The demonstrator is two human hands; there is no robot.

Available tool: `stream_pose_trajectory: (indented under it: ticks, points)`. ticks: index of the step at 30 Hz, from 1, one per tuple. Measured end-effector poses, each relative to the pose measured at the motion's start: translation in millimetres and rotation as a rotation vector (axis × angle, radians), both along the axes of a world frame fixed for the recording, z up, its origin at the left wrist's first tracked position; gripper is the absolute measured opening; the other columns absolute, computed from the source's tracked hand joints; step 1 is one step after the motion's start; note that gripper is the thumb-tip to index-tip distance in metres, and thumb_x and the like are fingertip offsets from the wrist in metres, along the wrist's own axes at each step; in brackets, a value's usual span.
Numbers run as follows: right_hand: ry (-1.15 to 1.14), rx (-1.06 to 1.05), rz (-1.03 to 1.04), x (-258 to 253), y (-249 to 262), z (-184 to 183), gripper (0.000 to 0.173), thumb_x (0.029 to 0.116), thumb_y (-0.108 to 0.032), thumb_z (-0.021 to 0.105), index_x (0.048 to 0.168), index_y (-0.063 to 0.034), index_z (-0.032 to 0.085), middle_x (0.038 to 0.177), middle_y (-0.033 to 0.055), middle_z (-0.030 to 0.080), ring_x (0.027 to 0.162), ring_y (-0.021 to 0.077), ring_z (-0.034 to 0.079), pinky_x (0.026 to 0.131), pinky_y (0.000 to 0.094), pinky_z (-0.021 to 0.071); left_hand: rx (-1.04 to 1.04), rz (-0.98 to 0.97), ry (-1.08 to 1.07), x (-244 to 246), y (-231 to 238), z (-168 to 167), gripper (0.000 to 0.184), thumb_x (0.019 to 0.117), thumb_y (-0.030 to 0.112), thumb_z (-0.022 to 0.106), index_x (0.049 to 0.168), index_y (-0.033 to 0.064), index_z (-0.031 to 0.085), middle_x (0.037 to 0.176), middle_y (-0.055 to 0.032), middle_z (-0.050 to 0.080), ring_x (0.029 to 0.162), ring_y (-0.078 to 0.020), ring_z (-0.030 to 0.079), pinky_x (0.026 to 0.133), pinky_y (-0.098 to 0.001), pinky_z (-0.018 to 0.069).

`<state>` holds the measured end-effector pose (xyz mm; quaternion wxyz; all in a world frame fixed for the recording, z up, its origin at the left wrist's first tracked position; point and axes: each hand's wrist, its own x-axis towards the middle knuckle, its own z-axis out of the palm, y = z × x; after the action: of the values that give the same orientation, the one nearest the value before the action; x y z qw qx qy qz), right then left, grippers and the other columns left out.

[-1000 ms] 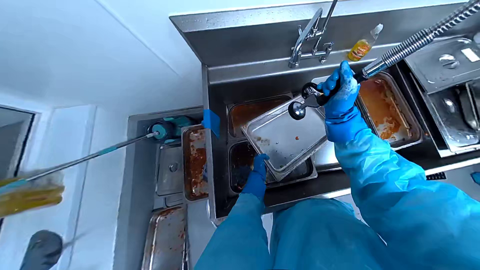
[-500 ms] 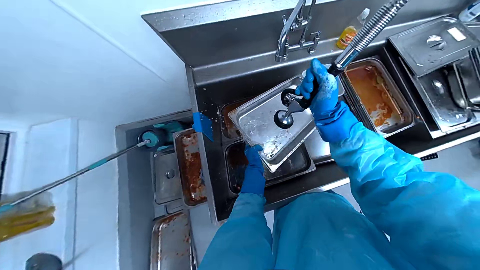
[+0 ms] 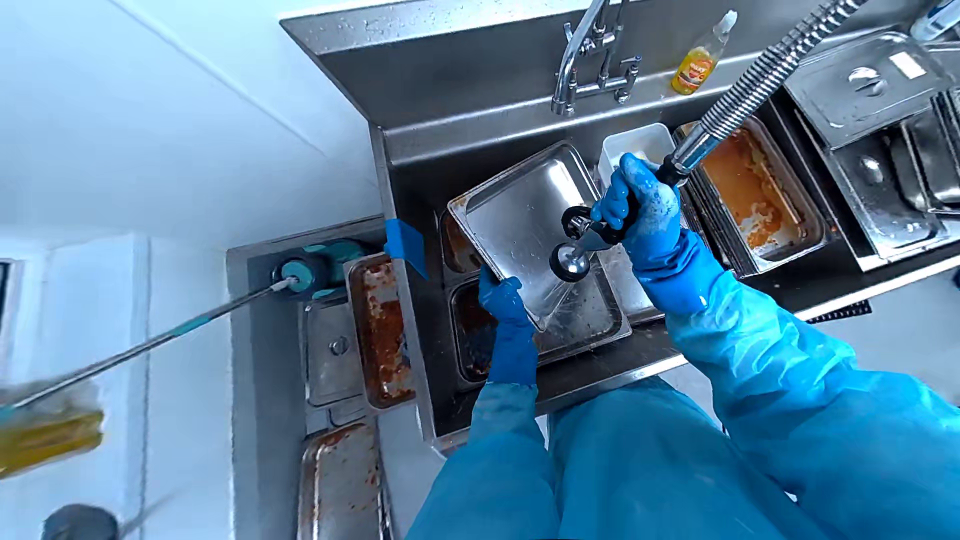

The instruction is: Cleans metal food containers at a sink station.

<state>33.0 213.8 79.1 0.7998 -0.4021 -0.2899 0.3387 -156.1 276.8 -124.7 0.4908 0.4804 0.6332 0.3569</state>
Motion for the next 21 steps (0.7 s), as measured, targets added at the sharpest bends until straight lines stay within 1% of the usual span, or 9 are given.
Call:
stream_pose_trajectory:
  ticks: [4, 7, 10, 12, 15, 17, 19, 21]
  points:
    - [0.002, 0.013, -0.028, -0.6, -7.1, 1.9, 0.037, 0.1060, -0.019, 0.043, 0.070, -0.0135, 0.049, 0.049, -0.0024, 0.044, 0.042, 0.0135, 0.050, 0.050, 0.0351, 0.0530, 0.017, 0.048, -0.054, 4.8, -2.3, -1.0, 0.077, 0.0649, -0.011, 0.069, 0.140, 0.0053, 0.060, 0.126, -0.0143, 0.070, 0.114, -0.0231, 0.068, 0.095, -0.0457, 0.0579]
    - [-0.034, -0.004, -0.023, 2.4, -16.6, 8.5, 0.037, 0.1056, -0.020, 0.042, 0.070, -0.0143, 0.050, 0.050, -0.0029, 0.044, 0.044, 0.0128, 0.050, 0.051, 0.0343, 0.0525, 0.008, 0.050, -0.058, 4.8, -3.8, -6.0, 0.079, 0.0647, -0.012, 0.068, 0.141, 0.0060, 0.060, 0.127, -0.0136, 0.069, 0.115, -0.0223, 0.068, 0.096, -0.0444, 0.0575]
    - [-0.057, -0.015, -0.014, 6.8, -26.0, 15.0, 0.038, 0.1060, -0.020, 0.041, 0.069, -0.0154, 0.050, 0.049, -0.0036, 0.044, 0.044, 0.0124, 0.050, 0.052, 0.0344, 0.0532, 0.015, 0.063, -0.046, 6.4, -0.2, -16.2, 0.077, 0.0636, -0.009, 0.070, 0.138, 0.0086, 0.063, 0.125, -0.0117, 0.071, 0.113, -0.0217, 0.068, 0.094, -0.0463, 0.0584]
    - [-0.050, -0.023, -0.026, 7.4, -31.5, 17.5, 0.039, 0.1071, -0.021, 0.040, 0.069, -0.0160, 0.049, 0.049, -0.0039, 0.044, 0.043, 0.0123, 0.050, 0.052, 0.0343, 0.0534, -0.009, 0.070, -0.024, 8.4, 1.3, -18.5, 0.077, 0.0647, -0.009, 0.071, 0.139, 0.0087, 0.063, 0.126, -0.0121, 0.071, 0.115, -0.0231, 0.068, 0.096, -0.0478, 0.0575]
    - [-0.034, -0.001, -0.022, 4.4, -37.5, 16.7, 0.040, 0.1073, -0.023, 0.040, 0.069, -0.0164, 0.049, 0.049, -0.0040, 0.043, 0.043, 0.0126, 0.049, 0.051, 0.0340, 0.0520, -0.032, 0.094, -0.005, 15.3, -3.7, -21.3, 0.074, 0.0646, -0.008, 0.071, 0.136, 0.0092, 0.065, 0.122, -0.0127, 0.071, 0.112, -0.0242, 0.068, 0.093, -0.0490, 0.0571]
    - [-0.026, -0.011, 0.006, 4.9, -39.8, 13.5, 0.039, 0.1069, -0.022, 0.040, 0.069, -0.0168, 0.049, 0.050, -0.0043, 0.043, 0.044, 0.0124, 0.049, 0.052, 0.0344, 0.0524, -0.043, 0.117, -0.001, 20.5, -7.3, -21.2, 0.074, 0.0639, -0.009, 0.072, 0.136, 0.0088, 0.065, 0.123, -0.0133, 0.071, 0.112, -0.0248, 0.068, 0.094, -0.0490, 0.0569]
    - [-0.040, -0.019, 0.017, 9.8, -40.6, 9.3, 0.038, 0.1056, -0.020, 0.041, 0.069, -0.0165, 0.050, 0.050, -0.0043, 0.044, 0.044, 0.0122, 0.049, 0.051, 0.0343, 0.0517, -0.056, 0.151, 0.020, 21.7, -8.5, -19.2, 0.074, 0.0624, -0.009, 0.073, 0.134, 0.0081, 0.066, 0.120, -0.0138, 0.072, 0.110, -0.0260, 0.068, 0.092, -0.0502, 0.0572]
    - [-0.075, -0.020, -0.015, 21.0, -43.1, 5.8, 0.035, 0.1045, -0.017, 0.044, 0.070, -0.0156, 0.051, 0.050, -0.0040, 0.045, 0.044, 0.0123, 0.049, 0.051, 0.0336, 0.0515, -0.083, 0.166, 0.055, 17.9, -11.6, -7.4, 0.075, 0.0618, -0.008, 0.074, 0.134, 0.0081, 0.066, 0.121, -0.0144, 0.072, 0.112, -0.0274, 0.068, 0.093, -0.0519, 0.0563]
